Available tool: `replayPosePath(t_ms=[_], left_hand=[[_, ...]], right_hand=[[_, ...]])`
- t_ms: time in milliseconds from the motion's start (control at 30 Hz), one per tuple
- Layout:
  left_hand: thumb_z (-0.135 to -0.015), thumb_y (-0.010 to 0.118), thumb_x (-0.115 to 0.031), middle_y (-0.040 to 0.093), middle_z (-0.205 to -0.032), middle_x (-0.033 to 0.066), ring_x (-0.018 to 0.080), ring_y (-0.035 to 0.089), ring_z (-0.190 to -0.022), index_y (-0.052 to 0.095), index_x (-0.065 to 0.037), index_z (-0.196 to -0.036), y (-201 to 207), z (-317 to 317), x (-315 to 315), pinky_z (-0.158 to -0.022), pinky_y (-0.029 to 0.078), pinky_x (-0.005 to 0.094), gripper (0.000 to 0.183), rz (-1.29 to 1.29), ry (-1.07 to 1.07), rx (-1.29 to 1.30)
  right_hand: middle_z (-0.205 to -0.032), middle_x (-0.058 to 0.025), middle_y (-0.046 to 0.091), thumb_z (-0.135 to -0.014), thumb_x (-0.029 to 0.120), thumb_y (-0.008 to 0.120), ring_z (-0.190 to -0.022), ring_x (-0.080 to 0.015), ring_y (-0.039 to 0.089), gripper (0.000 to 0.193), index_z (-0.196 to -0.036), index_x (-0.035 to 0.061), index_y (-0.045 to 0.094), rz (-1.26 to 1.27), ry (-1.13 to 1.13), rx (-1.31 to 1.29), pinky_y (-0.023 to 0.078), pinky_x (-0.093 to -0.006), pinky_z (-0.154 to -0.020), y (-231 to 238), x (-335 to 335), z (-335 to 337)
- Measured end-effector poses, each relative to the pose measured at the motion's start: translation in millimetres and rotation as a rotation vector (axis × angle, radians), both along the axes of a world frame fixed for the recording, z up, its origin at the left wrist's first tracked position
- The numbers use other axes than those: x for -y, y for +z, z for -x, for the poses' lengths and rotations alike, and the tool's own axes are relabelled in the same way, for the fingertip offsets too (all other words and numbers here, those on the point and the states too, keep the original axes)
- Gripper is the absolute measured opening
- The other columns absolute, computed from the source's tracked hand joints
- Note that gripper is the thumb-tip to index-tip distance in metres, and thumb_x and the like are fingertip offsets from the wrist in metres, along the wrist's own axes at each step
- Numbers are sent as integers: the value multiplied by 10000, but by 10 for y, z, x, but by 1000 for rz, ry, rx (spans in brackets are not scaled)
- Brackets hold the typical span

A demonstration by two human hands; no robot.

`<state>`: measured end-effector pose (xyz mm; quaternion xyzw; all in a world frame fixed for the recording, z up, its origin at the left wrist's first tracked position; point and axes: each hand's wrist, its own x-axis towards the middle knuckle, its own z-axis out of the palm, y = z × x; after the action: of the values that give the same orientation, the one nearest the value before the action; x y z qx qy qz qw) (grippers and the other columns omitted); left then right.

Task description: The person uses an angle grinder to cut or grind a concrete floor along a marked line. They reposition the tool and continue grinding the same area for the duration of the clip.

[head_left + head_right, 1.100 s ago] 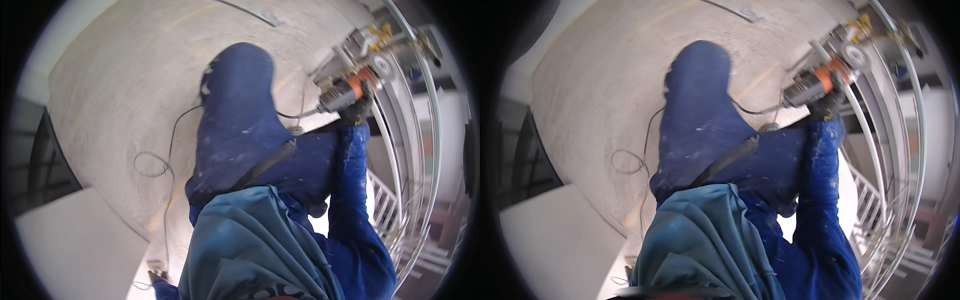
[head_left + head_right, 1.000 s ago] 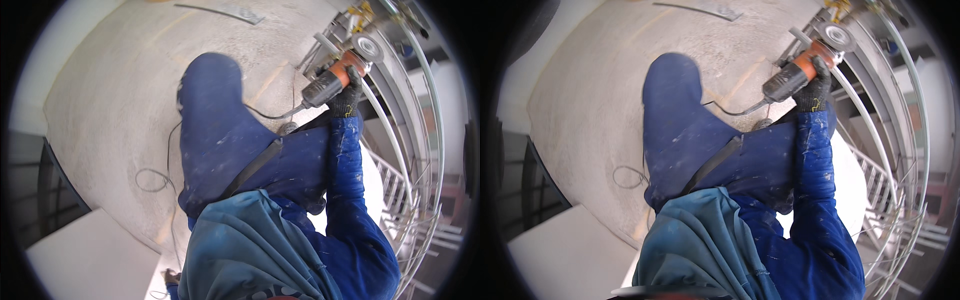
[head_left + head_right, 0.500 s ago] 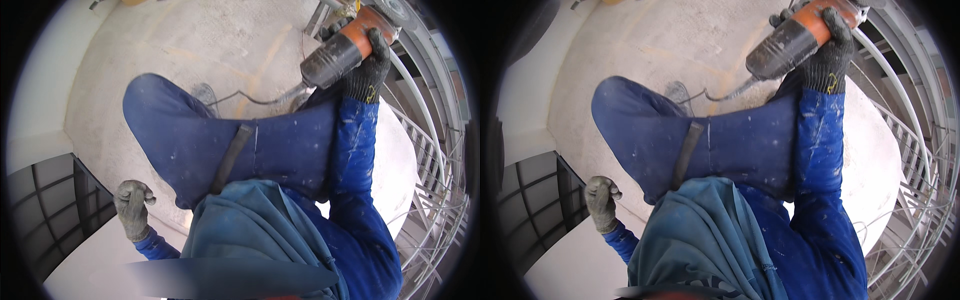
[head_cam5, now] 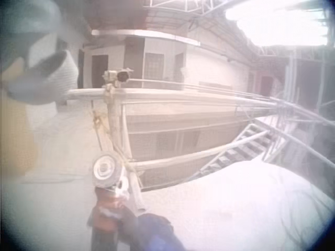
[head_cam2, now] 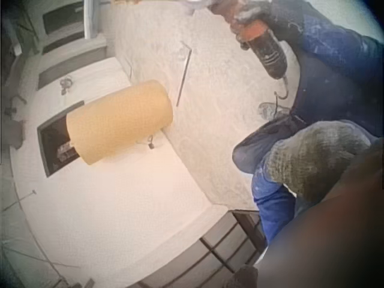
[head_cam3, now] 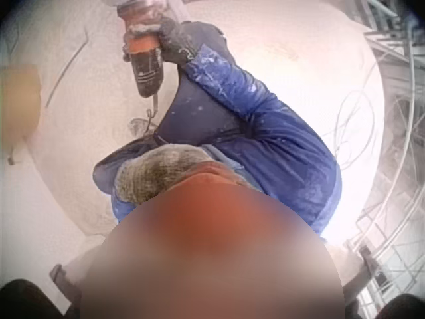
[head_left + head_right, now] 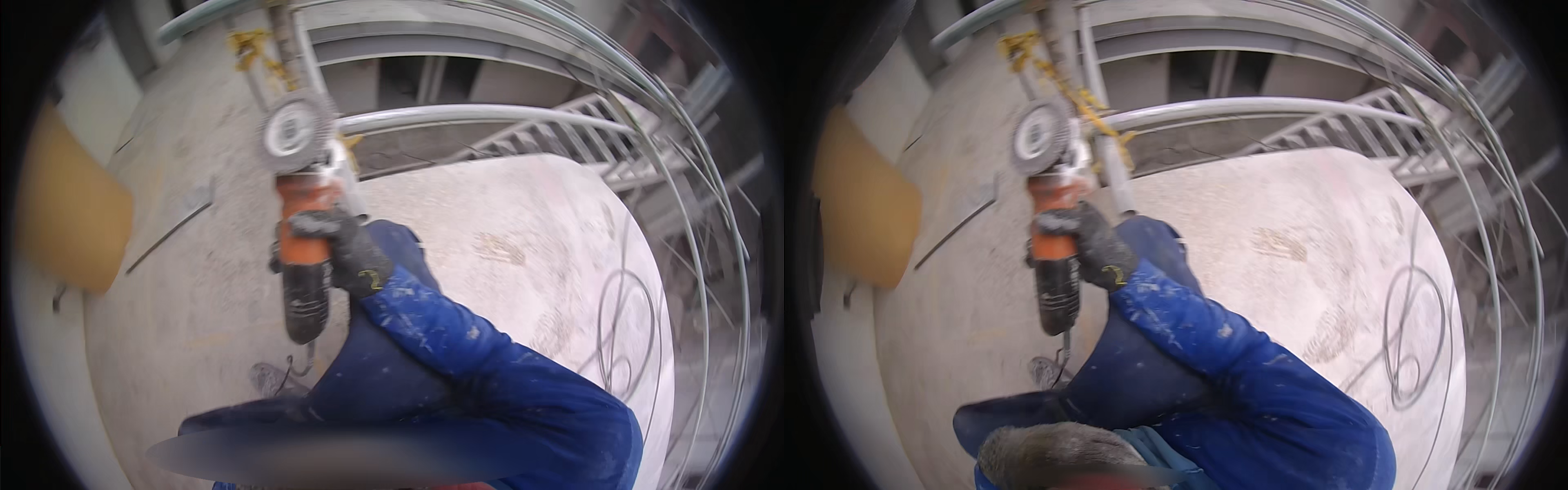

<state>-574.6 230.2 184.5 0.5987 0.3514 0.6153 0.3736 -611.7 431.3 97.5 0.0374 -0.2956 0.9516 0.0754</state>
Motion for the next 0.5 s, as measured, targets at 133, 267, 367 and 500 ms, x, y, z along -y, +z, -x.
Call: replayPosePath(t_ms=[133, 267, 367, 500], left_hand=[[-1013, 732, -202, 773, -1037, 199, 333, 764, -982, 762, 65, -1090, -50, 115, -370, -860, 639, 476, 280, 40, -129, -24], [-1003, 745, -211, 774, -1042, 207, 345, 766, -998, 766, 71, -1083, -58, 291, -435, -881, 639, 496, 294, 55, -149, -14], [-996, 755, -217, 774, -1047, 213, 355, 767, -1011, 769, 75, -1078, 9, 391, -390, -897, 639, 511, 304, 45, -125, -29], [-986, 767, -226, 775, -1052, 220, 367, 768, -1027, 772, 81, -1071, 206, 421, -236, -919, 639, 531, 319, 6, 106, -16]], right_hand=[[-922, -124, 721, -927, 145, 805, -820, -288, 767, 279, -1114, -4, 660, 60, -67, 58, 669, -468, -776, 18, -41, 65], [-1007, -127, 734, -955, 98, 773, -865, -286, 777, 204, -1118, 10, 688, 132, -6, 5, 676, -472, -804, -112, -97, 59], [-1048, -140, 733, -950, 105, 782, -896, -294, 779, 295, -1202, 10, 662, -81, -116, 53, 678, -474, -837, -167, -281, 36], [-1068, -178, 728, -901, 113, 819, -940, -314, 773, 433, -1264, -17, 622, 19, -80, 96, 675, -494, -860, -81, -311, -58]])
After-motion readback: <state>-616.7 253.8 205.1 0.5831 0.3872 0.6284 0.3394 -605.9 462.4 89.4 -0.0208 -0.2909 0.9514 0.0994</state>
